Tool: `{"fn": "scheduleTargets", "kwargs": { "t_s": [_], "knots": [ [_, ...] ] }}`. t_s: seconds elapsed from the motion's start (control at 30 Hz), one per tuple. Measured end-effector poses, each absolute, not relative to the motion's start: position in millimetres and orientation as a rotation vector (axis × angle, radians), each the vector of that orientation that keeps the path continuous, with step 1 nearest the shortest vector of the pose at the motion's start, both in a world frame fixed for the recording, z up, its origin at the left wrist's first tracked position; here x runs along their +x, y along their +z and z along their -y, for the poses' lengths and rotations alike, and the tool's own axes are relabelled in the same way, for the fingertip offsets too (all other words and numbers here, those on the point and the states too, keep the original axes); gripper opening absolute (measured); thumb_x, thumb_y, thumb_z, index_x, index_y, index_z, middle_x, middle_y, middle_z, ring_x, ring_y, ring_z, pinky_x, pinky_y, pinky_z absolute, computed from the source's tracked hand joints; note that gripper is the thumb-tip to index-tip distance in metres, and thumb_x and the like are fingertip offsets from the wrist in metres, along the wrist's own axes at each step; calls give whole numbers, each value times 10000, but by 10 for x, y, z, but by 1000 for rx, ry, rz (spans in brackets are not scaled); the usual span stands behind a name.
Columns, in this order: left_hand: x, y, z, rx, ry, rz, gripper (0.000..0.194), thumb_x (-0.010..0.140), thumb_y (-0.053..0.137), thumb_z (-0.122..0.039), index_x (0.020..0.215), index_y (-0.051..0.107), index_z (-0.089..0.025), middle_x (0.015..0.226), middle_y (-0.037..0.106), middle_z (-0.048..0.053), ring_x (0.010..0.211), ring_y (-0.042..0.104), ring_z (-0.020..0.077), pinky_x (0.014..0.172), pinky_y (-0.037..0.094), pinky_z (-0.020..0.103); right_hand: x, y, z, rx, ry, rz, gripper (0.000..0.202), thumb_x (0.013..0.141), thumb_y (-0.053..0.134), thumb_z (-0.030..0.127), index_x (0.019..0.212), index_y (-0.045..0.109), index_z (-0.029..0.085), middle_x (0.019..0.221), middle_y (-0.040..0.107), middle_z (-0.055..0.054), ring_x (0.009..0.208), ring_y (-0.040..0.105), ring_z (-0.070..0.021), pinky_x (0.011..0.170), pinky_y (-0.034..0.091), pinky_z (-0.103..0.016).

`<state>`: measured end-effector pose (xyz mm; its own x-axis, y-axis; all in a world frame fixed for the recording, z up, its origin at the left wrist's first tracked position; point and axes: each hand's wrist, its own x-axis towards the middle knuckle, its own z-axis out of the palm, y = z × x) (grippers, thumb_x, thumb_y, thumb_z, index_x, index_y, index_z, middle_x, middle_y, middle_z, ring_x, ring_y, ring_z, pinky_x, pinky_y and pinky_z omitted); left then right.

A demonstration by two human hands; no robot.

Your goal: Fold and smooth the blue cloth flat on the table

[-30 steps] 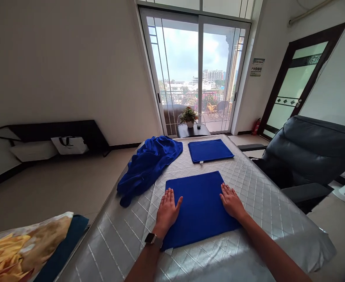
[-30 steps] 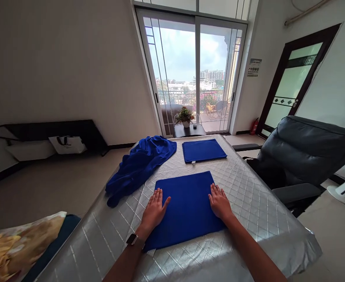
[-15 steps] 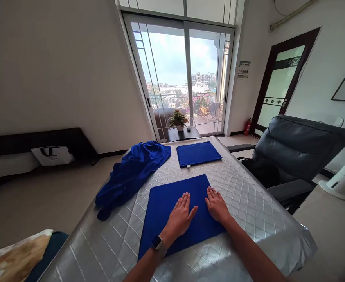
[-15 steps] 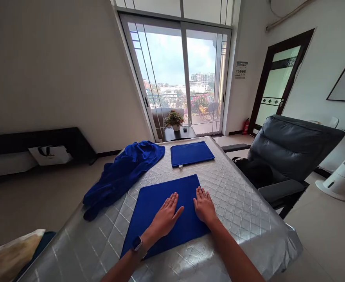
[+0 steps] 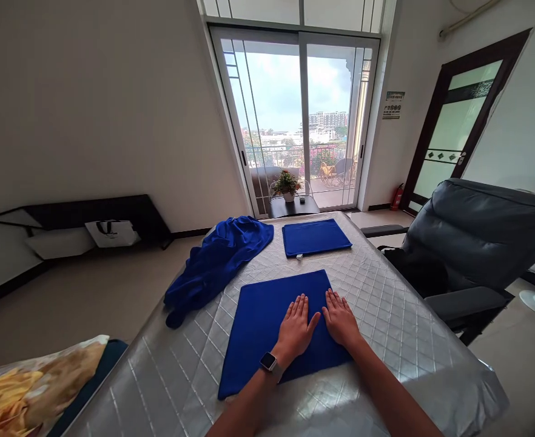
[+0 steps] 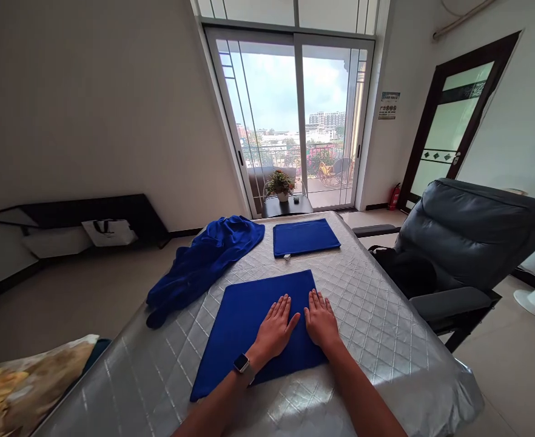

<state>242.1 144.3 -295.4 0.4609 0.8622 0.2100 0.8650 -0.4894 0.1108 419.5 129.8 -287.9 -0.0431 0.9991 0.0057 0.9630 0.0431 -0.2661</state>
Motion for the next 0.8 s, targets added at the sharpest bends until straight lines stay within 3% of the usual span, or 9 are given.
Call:
{"fn": "scheduleTargets", "kwargs": {
  "t_s": [0.37,0.8],
  "knots": [
    [865,-3144,-1338,-2381,-339,1897,806,1023,187,-646,1580,323,-79,1643,327,168,1529,308,283,1245,294,506,4184,-2875,-1290,-2078,269,2137,634,1052,194,361,1625,203,91,1690,165,-63,1567,143,-202,1272,105,-411],
    [815,-3166,-1272,-2348,-442,1958,849,1017,165,-656,1555,361,-29,1629,350,195,1522,324,283,1241,303,480,4202,-2816,-1231,-2101,248,2201,632,1060,204,368,1627,196,88,1694,149,-82,1568,126,-193,1269,134,-409]
  ]
}}
